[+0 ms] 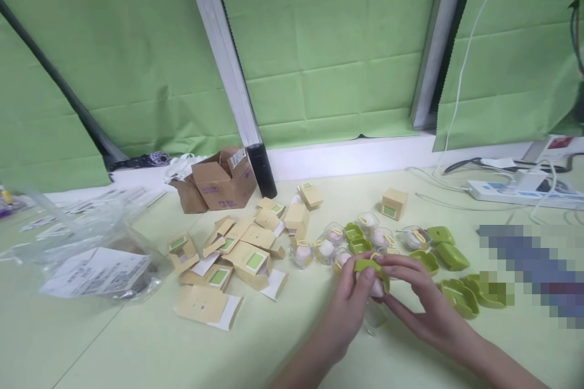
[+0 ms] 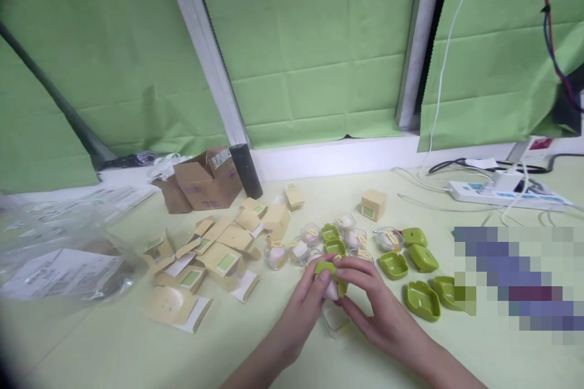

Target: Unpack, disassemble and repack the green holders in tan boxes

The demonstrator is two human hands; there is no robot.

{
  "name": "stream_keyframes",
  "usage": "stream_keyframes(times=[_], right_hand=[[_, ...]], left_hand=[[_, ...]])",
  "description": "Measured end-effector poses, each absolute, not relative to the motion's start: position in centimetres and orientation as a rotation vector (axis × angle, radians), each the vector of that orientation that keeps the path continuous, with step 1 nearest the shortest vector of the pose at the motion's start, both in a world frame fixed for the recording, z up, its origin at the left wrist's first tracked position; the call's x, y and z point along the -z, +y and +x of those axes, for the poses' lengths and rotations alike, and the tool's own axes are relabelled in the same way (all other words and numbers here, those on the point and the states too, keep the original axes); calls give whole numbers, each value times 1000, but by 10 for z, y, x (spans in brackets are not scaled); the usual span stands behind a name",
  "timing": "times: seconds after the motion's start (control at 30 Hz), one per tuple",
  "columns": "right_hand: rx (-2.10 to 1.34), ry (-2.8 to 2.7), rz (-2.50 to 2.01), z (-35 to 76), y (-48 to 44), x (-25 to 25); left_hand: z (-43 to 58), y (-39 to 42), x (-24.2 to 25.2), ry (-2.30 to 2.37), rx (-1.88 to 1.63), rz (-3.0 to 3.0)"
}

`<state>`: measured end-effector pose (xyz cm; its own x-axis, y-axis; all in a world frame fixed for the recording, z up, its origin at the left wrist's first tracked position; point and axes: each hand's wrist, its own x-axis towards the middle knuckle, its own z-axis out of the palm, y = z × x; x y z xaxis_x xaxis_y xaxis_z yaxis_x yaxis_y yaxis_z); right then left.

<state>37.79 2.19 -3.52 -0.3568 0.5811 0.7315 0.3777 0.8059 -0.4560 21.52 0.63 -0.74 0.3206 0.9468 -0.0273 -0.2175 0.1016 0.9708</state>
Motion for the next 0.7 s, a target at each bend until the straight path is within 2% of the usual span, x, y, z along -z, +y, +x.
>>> stream_keyframes(times=[0.2,0.4,0.7], right_hand=[[-199,-2152,-732,379,19,23],[-214,-2098,-728,383,20,25],[-336,-2079,-637,381,18,28]], left_hand=[[212,6,2,810,-1009,1195],[216,8,8,638,-1002,936],[208,5,8,756,-852,1231]])
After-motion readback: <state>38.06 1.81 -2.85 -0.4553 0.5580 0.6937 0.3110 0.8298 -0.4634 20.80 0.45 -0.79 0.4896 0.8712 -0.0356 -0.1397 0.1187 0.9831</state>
